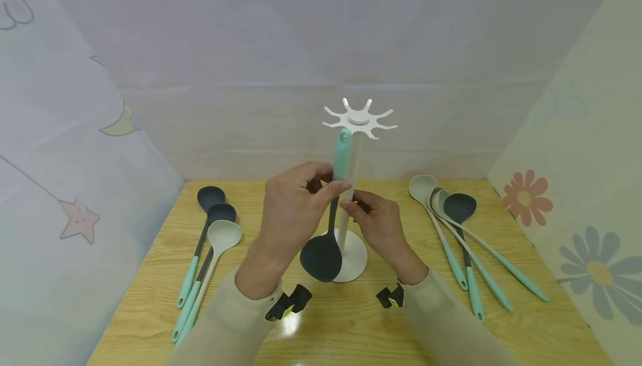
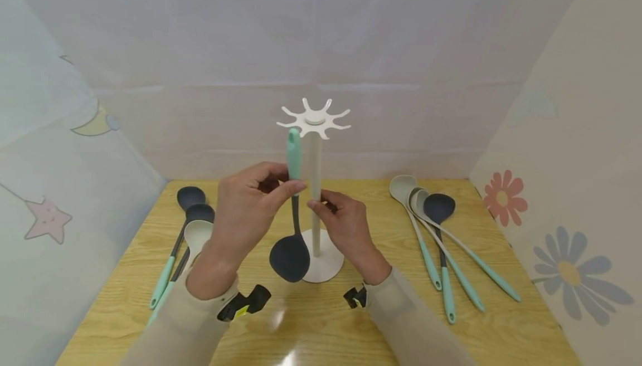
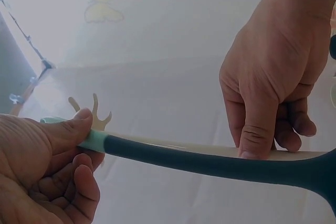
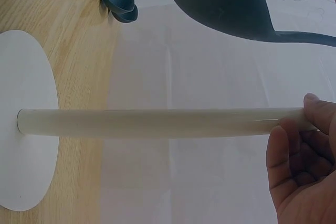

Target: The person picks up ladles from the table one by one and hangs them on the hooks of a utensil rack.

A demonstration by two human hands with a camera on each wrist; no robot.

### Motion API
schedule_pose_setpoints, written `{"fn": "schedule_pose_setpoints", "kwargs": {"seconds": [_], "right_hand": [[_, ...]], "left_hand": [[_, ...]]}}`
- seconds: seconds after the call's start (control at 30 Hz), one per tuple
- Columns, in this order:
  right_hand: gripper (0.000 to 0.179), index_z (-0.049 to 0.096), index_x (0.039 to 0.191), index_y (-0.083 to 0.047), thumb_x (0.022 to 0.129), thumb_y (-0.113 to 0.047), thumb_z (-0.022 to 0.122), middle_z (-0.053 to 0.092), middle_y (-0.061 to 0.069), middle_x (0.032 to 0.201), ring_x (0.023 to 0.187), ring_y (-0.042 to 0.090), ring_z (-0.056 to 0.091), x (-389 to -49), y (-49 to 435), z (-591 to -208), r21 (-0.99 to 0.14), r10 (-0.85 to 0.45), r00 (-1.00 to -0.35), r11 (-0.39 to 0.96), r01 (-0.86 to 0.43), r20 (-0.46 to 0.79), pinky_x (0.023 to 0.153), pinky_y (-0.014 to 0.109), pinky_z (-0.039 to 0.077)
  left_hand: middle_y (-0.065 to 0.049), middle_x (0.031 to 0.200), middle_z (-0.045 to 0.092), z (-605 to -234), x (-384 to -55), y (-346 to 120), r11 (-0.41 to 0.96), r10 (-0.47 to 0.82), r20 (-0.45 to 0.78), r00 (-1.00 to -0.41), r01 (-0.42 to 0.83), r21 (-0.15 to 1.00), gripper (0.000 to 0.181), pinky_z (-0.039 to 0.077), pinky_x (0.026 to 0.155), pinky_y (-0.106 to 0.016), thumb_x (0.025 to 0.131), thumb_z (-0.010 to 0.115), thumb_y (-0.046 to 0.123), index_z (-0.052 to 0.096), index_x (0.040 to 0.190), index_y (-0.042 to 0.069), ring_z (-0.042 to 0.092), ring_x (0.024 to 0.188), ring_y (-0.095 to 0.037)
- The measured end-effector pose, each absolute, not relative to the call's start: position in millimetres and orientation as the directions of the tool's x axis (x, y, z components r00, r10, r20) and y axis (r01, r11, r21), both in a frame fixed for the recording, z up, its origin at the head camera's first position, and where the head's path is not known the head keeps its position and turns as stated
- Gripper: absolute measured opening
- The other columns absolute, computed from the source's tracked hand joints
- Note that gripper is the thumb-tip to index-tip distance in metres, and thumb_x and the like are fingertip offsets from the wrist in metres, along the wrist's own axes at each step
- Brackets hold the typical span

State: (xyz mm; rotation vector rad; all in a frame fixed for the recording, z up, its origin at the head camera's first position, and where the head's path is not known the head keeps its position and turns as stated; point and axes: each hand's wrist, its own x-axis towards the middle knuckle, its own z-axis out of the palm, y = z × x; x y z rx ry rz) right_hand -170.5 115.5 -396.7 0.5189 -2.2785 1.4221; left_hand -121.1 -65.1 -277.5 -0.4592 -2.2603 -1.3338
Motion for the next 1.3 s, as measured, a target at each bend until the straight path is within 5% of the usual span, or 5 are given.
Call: {"fn": "schedule_pose_setpoints", "kwargs": {"seconds": [0.77, 1.0, 1.1, 1.3], "right_hand": [[0.021, 0.08, 0.112, -0.002, 0.094, -0.013, 0.08, 0.075, 0.008, 0.077, 0.065, 0.011, 0.062, -171, 119, -393, -0.767, -0.128, -0.873, 0.43, -0.477, 0.471, 0.06, 0.022, 0.051], [0.027, 0.078, 0.122, -0.006, 0.097, -0.016, 0.079, 0.079, 0.007, 0.096, 0.08, 0.019, 0.073, -172, 131, -376, -0.703, -0.184, -0.866, 0.518, -0.487, 0.464, 0.071, 0.026, 0.059], [0.024, 0.078, 0.121, -0.006, 0.098, -0.013, 0.077, 0.079, 0.009, 0.1, 0.081, 0.017, 0.072, -171, 138, -360, -0.712, -0.145, -0.851, 0.486, -0.506, 0.505, 0.071, 0.023, 0.057], [0.014, 0.079, 0.109, 0.002, 0.1, -0.007, 0.073, 0.072, 0.001, 0.081, 0.065, 0.015, 0.064, -171, 146, -311, -0.756, 0.051, -0.782, 0.301, -0.581, 0.621, 0.06, 0.019, 0.053]], "left_hand": [[0.006, 0.082, 0.073, -284, -136, -58, 0.474, 0.044, 0.483, -0.875, 0.444, 0.76, 0.02, 0.044, 0.054, -0.023, 0.087, 0.088, 0.028, 0.082, 0.101, 0.014, 0.058, 0.064, -0.01], [0.007, 0.082, 0.073, -286, -138, -56, 0.465, 0.041, 0.486, -0.873, 0.447, 0.764, 0.019, 0.043, 0.053, -0.023, 0.088, 0.088, 0.027, 0.082, 0.1, 0.015, 0.057, 0.064, -0.01], [0.007, 0.083, 0.074, -286, -138, -55, 0.466, 0.042, 0.493, -0.869, 0.453, 0.76, 0.019, 0.041, 0.052, -0.023, 0.088, 0.088, 0.028, 0.082, 0.101, 0.015, 0.056, 0.063, -0.01], [0.008, 0.085, 0.075, -287, -139, -53, 0.469, 0.046, 0.507, -0.861, 0.466, 0.75, 0.019, 0.04, 0.051, -0.023, 0.087, 0.088, 0.028, 0.082, 0.101, 0.016, 0.056, 0.061, -0.01]]}}
